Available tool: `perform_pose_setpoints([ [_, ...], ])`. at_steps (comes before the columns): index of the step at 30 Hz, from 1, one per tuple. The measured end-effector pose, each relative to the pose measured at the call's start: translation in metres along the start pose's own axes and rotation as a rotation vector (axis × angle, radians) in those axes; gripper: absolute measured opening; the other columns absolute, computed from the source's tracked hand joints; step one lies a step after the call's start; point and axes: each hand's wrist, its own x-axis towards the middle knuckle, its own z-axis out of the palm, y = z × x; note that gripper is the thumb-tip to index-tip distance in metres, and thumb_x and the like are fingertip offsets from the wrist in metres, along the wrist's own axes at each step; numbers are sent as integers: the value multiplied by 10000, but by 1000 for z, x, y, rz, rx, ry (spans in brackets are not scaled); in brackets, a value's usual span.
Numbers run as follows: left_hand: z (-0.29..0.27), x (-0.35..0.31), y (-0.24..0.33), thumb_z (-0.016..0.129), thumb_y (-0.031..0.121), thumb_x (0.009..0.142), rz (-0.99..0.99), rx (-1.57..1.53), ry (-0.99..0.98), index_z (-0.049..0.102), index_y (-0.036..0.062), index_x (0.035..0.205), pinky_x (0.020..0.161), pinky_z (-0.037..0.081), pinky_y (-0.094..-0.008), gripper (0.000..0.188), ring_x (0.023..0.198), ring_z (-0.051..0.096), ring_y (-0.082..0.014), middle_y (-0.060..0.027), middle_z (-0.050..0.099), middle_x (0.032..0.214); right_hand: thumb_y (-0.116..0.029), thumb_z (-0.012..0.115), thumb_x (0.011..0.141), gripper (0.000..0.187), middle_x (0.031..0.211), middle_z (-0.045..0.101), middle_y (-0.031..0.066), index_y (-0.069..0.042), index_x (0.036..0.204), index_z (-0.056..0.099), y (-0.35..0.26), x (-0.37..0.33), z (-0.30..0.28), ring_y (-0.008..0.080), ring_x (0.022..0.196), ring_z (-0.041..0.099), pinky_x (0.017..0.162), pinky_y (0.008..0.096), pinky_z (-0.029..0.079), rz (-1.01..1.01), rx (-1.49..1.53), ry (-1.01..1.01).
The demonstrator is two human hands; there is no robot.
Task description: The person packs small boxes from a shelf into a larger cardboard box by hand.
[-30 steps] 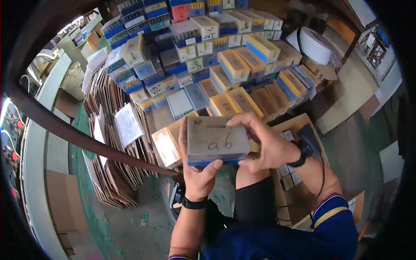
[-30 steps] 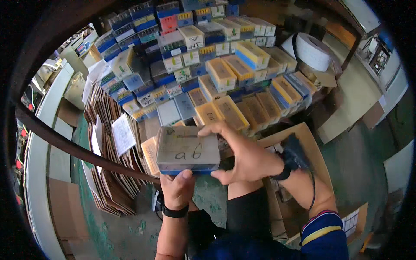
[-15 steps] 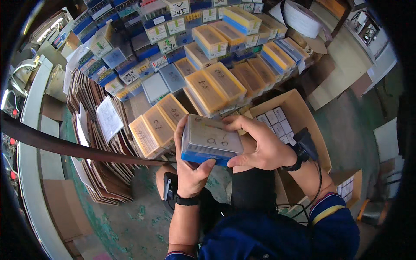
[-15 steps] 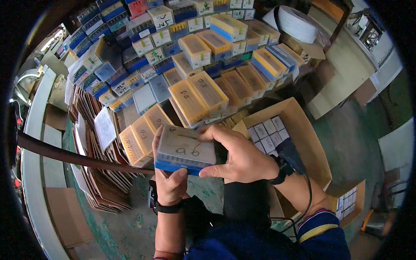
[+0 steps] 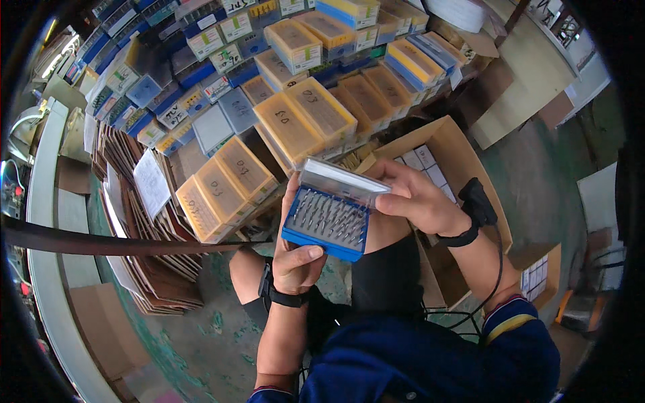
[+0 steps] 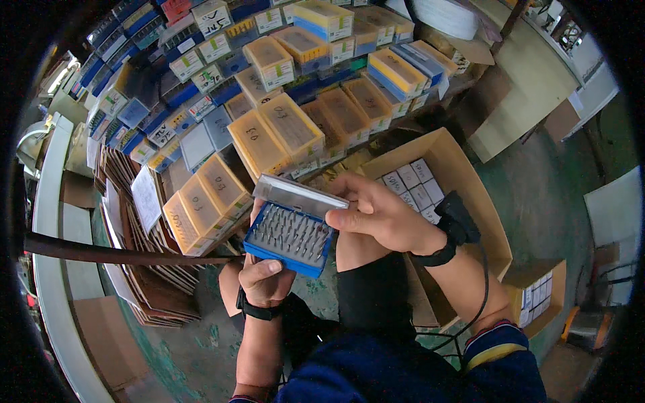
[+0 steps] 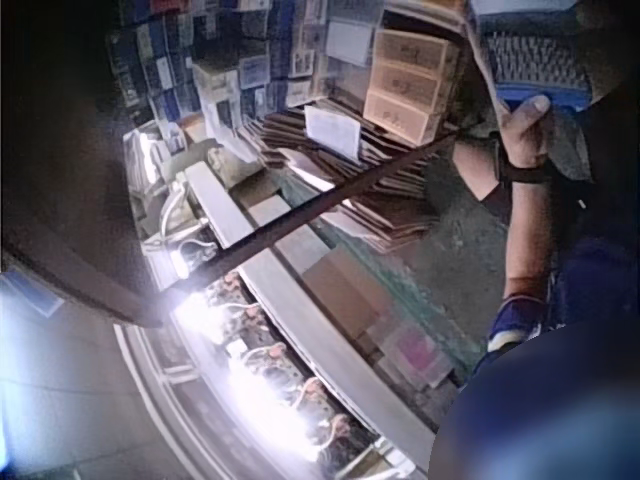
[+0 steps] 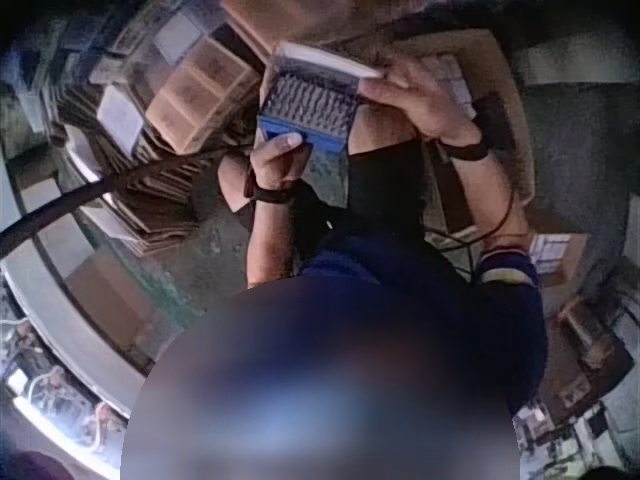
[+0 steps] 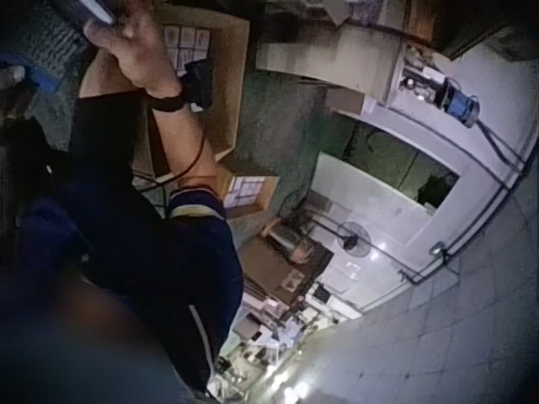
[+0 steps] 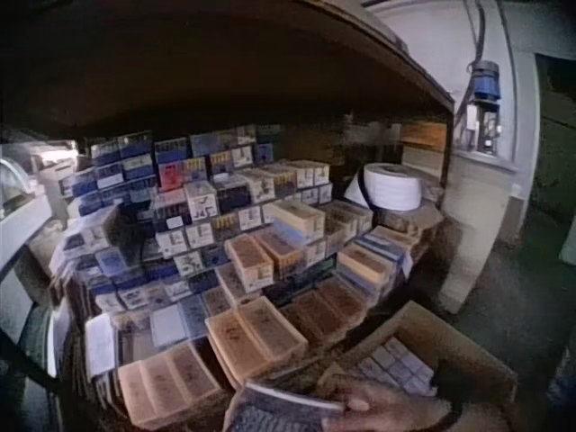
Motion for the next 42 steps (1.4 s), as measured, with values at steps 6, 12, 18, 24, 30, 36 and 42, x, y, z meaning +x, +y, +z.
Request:
perform_pose_setpoints([
  [6,-1,8,-15,793,-6,621,-28,13,11,202,89,1609,1205,295,-443,1155,1413,425,-304,-115,428,1518,-171,737,939,416,1135,613,81,0,1246,514,-1,-17,2,153,1109,571,952,318,461,-76,-180,17],
  [12,16,24,-33,810,4,657,-70,162,-22,212,94,1602,1177,343,-433,1122,1382,458,-283,-119,442,1496,-166,802,861,680,1243,581,156,25,1388,417,-4,-41,-11,223,1155,590,977,354,481,3,-565,12],
  [18,18,41,-65,804,-27,699,-148,357,-161,217,96,1598,1146,387,-413,1080,1337,494,-261,-109,445,1470,-162,857,791,858,1306,570,142,-1,1495,394,11,-67,-36,229,1215,580,1004,359,486,-132,-765,139],
  [24,32,48,-91,809,-42,699,-240,383,-121,233,93,1594,1132,403,-402,1073,1315,512,-247,-106,468,1440,-274,854,761,814,1296,592,186,-54,1455,491,21,-89,-60,336,1217,582,1034,397,453,-128,-723,227],
  [30,37,54,-105,824,-59,676,-197,456,-146,283,71,1576,1125,408,-382,1057,1313,511,-238,-102,489,1422,-96,863,768,862,1286,577,103,-22,1498,410,40,-97,-78,200,1206,578,1017,358,487,-155,-526,163],
  [36,40,62,-111,822,-82,650,-219,493,-152,321,57,1559,1124,410,-382,1047,1301,523,-242,-93,499,1419,-23,849,775,876,1353,540,95,-8,1509,371,45,-103,-84,180,1231,557,1042,338,475,-79,-223,231],
  [42,39,66,-114,812,-100,631,-250,324,-104,349,50,1538,1097,439,-389,1030,1276,548,-242,-98,503,1414,-7,854,766,880,1398,518,98,-8,1508,381,39,-101,-85,180,1250,543,1053,346,468,3,-131,226],
])
